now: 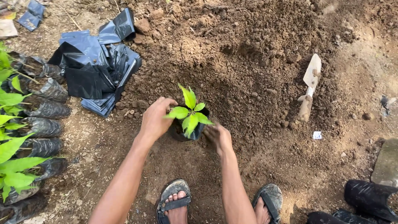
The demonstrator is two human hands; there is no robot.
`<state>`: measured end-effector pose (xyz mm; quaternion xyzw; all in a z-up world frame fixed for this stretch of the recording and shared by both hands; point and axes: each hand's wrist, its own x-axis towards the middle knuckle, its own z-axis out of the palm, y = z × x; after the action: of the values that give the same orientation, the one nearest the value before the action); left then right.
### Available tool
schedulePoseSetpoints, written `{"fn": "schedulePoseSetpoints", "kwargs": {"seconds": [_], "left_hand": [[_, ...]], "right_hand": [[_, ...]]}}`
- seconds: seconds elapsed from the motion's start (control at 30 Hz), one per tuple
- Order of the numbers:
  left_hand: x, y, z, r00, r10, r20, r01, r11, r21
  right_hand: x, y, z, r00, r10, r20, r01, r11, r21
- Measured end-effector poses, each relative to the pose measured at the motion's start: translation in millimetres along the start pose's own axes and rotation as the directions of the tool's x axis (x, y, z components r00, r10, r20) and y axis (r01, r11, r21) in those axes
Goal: Potting small saplings into plastic nursery bags using soil
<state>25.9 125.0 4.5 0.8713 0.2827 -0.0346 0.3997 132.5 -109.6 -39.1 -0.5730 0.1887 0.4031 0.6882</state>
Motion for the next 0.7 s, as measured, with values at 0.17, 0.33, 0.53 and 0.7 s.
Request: {"fn": "schedulePoseSetpoints", "kwargs": {"seconds": [0.17, 0.33, 0.53, 0.7], "left_hand": [[-40.8, 31.6, 8.9, 0.746, 0.562, -0.356, -0.279, 0.75, 0.599], [-76.0, 61.1, 13.8, 0.825, 0.556, -0.1, -0.386, 0.684, 0.619], [-79.3, 42.4, 54.0, 0.704, 0.685, -0.188, -0.45, 0.635, 0.628], [-84.4, 29.7, 58.7, 0.744, 0.638, -0.2, -0.453, 0.701, 0.551]], "right_hand": [[171.4, 23.4, 1.5, 0.984, -0.137, 0.111, 0.079, 0.905, 0.418], [77.2, -48.3, 95.1, 0.988, -0.072, -0.133, 0.141, 0.763, 0.631], [155.3, -25.3, 49.1, 0.987, -0.055, -0.153, 0.155, 0.606, 0.78], [81.6, -62.6, 63.4, 0.984, -0.178, 0.01, 0.116, 0.68, 0.724]]}}
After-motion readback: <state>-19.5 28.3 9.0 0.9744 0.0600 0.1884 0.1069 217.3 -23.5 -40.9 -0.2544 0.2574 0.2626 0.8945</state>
